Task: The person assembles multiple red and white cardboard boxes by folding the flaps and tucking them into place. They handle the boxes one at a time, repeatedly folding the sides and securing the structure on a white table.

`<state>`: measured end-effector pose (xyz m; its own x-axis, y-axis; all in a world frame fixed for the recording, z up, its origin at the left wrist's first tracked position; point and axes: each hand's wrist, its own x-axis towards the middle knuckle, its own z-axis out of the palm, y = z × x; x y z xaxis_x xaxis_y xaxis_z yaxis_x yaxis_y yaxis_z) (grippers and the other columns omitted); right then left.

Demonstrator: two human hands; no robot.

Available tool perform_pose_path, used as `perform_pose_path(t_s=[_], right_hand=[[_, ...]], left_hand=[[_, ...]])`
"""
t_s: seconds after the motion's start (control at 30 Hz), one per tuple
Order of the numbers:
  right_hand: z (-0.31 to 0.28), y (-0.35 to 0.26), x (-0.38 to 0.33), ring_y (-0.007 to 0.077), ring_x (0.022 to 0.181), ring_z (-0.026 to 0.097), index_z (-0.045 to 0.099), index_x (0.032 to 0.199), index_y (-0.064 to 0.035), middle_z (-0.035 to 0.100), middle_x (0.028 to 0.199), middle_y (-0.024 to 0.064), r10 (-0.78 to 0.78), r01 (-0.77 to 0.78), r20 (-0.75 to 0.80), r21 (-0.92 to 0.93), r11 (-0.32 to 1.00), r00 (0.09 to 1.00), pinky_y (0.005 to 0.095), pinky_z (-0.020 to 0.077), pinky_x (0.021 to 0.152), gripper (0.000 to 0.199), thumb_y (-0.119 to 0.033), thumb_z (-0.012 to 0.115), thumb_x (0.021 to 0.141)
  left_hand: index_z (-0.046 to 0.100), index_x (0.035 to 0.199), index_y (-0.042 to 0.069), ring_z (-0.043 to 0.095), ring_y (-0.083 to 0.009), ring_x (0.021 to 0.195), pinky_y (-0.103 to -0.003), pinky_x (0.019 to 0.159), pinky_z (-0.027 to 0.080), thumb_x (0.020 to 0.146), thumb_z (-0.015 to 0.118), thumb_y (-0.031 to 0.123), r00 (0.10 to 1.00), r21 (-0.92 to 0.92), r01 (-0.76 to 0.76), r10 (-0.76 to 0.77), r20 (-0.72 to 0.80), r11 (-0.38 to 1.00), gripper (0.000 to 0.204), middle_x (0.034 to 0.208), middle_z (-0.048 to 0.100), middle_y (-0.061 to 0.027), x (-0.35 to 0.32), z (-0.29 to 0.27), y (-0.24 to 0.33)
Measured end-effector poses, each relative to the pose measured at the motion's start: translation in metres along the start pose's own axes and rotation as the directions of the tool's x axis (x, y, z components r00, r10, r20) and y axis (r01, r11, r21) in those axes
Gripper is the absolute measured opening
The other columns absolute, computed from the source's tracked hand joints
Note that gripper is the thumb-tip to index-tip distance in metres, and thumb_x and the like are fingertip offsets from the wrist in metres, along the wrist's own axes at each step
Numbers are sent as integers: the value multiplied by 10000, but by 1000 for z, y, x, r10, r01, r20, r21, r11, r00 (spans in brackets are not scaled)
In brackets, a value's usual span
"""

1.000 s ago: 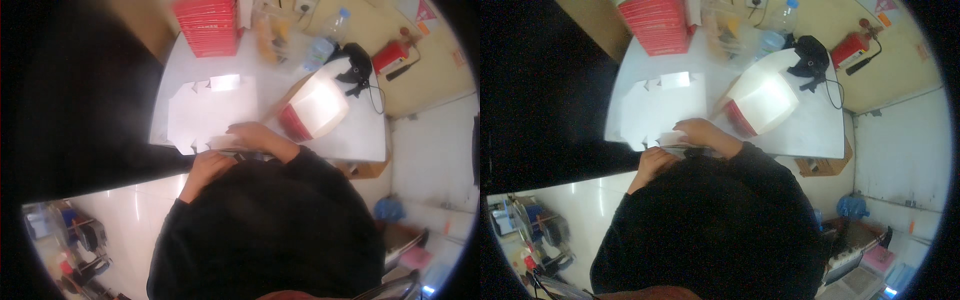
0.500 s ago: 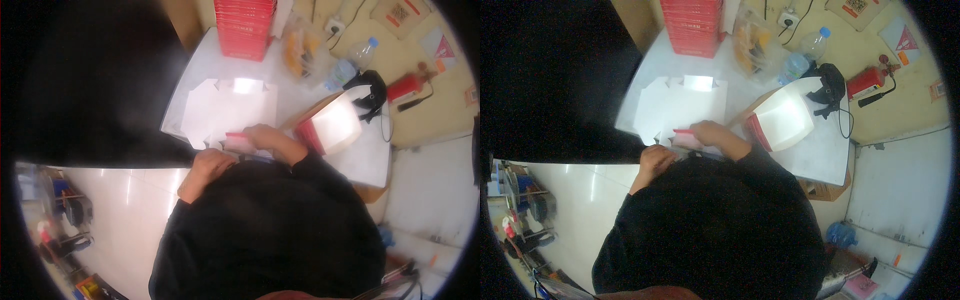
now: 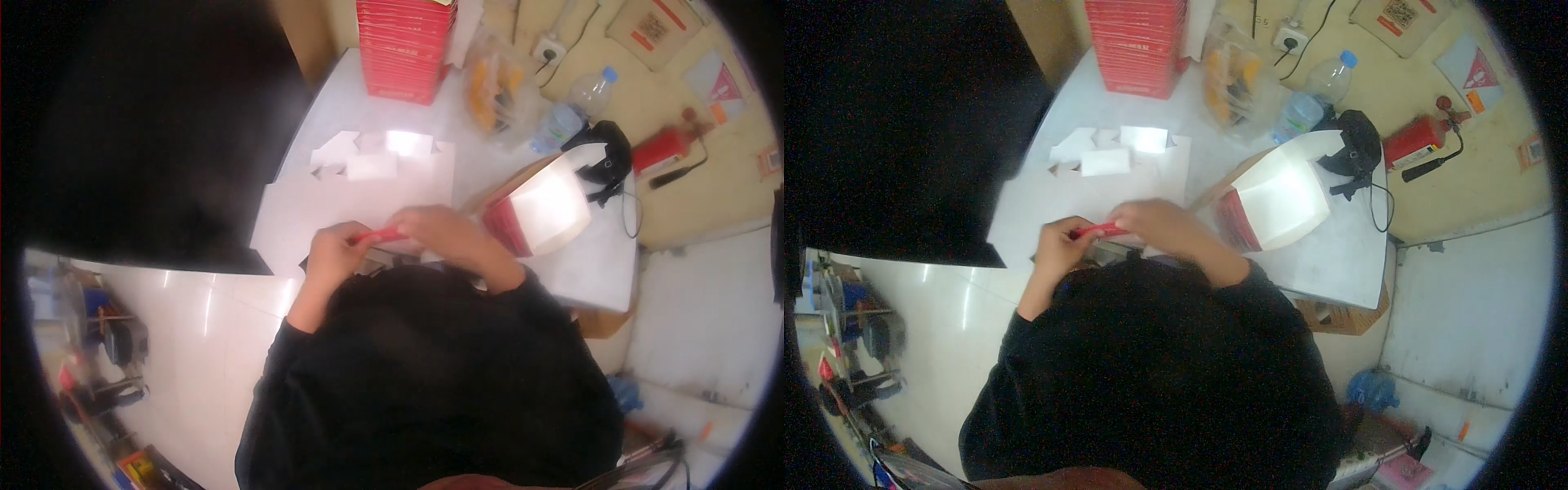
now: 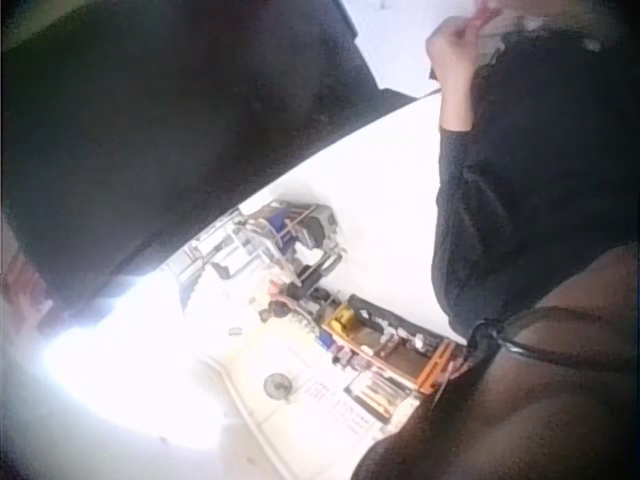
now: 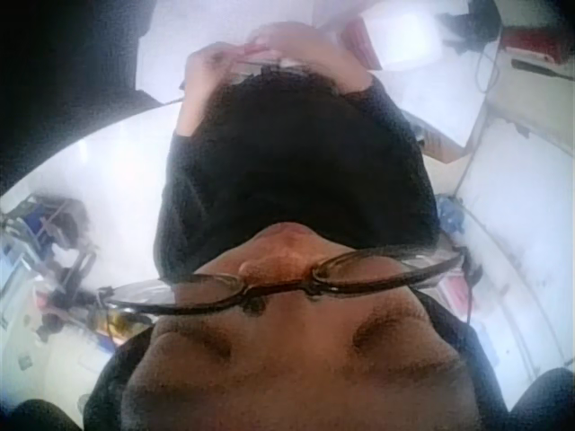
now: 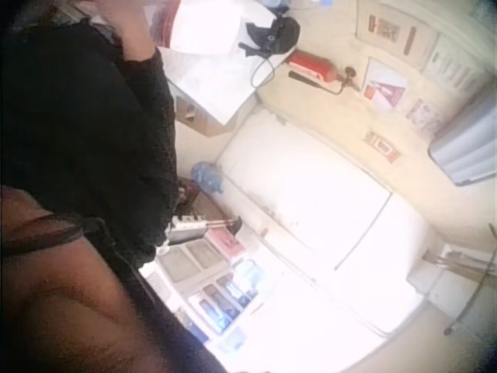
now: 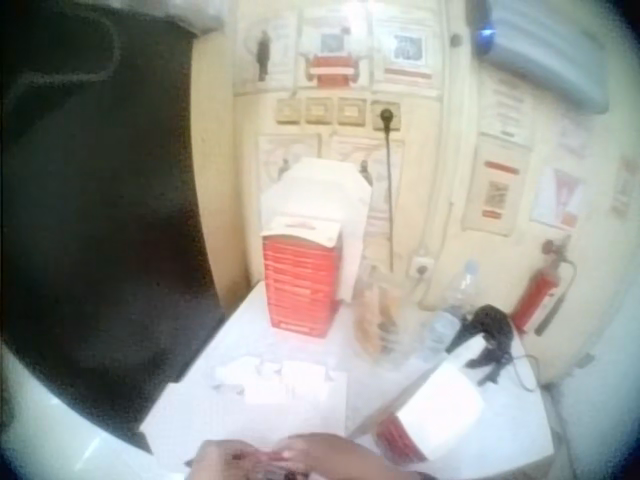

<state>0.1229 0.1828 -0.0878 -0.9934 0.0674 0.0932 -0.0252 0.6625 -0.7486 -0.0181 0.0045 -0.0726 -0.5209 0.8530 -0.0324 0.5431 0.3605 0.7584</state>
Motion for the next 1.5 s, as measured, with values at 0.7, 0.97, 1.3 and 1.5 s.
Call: perform_pose_path(t_s=[0.7, 0.97, 1.3, 1.5], right_hand=[[-5, -55, 13, 306, 1222, 438, 613, 1154, -225, 535, 1218, 112, -215, 151, -656, -154, 977, 723, 457, 316, 1008, 368, -146, 647, 797], [-42, -38, 15, 247, 1137, 537, 404, 1356, -9, 513, 1317, 109, 526, 219, -359, 925, 310, 771, 360, 436, 967, 461, -215, 511, 958], [-9, -88, -6, 312, 1109, 549, 648, 1119, -113, 598, 1084, 111, -532, 600, -421, 36, 799, 734, 455, 407, 992, 494, -517, 503, 876], [-7, -82, -14, 368, 1119, 508, 646, 1130, -112, 554, 1132, 114, -459, 403, -521, -226, 887, 719, 458, 414, 950, 380, -318, 657, 810]], left_hand=[[617, 862, 20, 557, -90, 761, -224, 710, 448, 926, 541, 81, 994, -535, 45, -89, -58, 843, 116, 786, 615, -2, -35, 2, 12], [689, 852, 51, 588, -299, 947, -408, 935, 424, 819, 613, 45, 856, 4, -515, 514, -55, 857, 84, 879, 664, -90, -46, -47, 16], [458, 1297, 15, 575, -161, 1050, -305, 898, 453, 976, 462, 341, 980, -948, -53, -166, -110, 315, 457, 1159, 588, -101, -21, -26, 51], [551, 1175, -2, 656, -165, 859, -263, 717, 543, 973, 494, 199, 965, -973, -95, -222, -142, 212, 290, 1056, 648, -102, -21, -7, 68]])
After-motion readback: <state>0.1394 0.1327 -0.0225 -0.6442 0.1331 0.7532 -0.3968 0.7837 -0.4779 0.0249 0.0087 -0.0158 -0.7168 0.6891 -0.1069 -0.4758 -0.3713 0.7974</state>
